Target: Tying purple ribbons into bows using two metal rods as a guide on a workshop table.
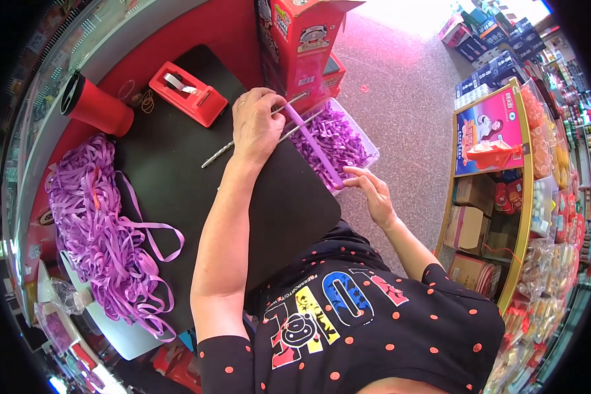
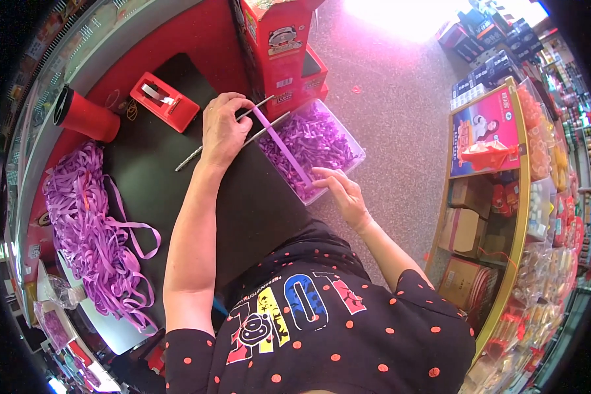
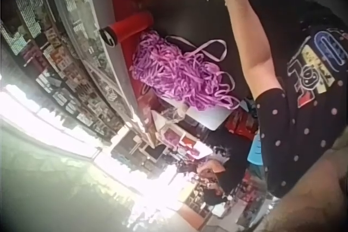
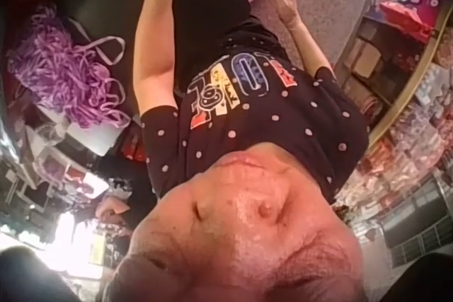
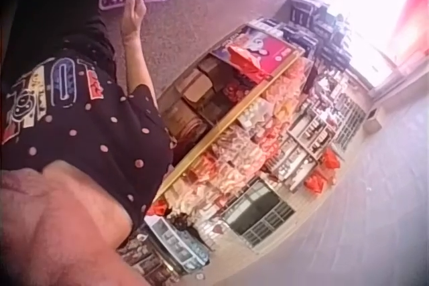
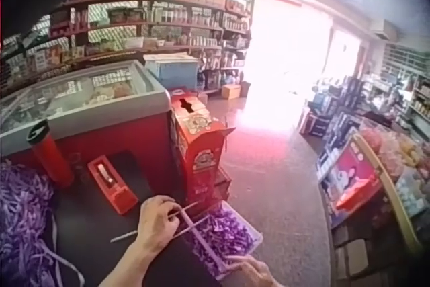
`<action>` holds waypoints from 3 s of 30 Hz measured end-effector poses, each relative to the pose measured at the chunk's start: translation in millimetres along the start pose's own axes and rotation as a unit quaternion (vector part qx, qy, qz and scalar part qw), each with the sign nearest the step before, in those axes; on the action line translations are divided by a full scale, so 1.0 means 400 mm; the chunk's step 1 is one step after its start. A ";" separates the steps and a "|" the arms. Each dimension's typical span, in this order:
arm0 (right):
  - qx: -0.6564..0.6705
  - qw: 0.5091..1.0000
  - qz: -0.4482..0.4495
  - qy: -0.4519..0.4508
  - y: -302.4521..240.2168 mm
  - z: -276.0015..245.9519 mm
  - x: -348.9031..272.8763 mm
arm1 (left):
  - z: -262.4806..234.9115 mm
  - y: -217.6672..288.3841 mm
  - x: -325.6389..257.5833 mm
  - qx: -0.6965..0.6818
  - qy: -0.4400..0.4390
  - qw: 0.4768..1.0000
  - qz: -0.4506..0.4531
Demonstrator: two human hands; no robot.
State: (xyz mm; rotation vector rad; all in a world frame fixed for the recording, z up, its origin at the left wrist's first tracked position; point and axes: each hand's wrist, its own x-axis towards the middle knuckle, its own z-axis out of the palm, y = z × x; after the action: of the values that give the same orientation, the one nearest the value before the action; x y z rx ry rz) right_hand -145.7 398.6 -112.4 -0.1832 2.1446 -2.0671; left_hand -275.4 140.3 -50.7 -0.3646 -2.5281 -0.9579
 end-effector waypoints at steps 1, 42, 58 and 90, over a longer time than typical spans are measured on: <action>0.007 1.000 -0.010 0.001 -0.024 0.003 -0.006 | 0.000 0.000 -0.001 0.001 0.002 1.000 0.002; -0.021 0.979 -0.030 -0.203 0.017 0.094 0.506 | 0.009 -0.011 -0.007 0.012 -0.004 1.000 -0.026; 0.029 0.993 0.014 -0.112 -0.197 0.076 0.243 | -0.051 0.086 -0.003 -0.428 0.001 0.847 -0.315; -0.087 0.978 -0.191 -0.020 -0.337 0.136 0.359 | 0.062 0.259 -0.144 -0.864 0.029 0.367 -0.344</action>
State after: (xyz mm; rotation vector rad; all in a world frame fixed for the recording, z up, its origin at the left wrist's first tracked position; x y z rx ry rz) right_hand -278.4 311.8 16.3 -0.7032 2.4176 -2.0290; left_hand -192.3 226.9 -35.2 0.3299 -0.2574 -3.3759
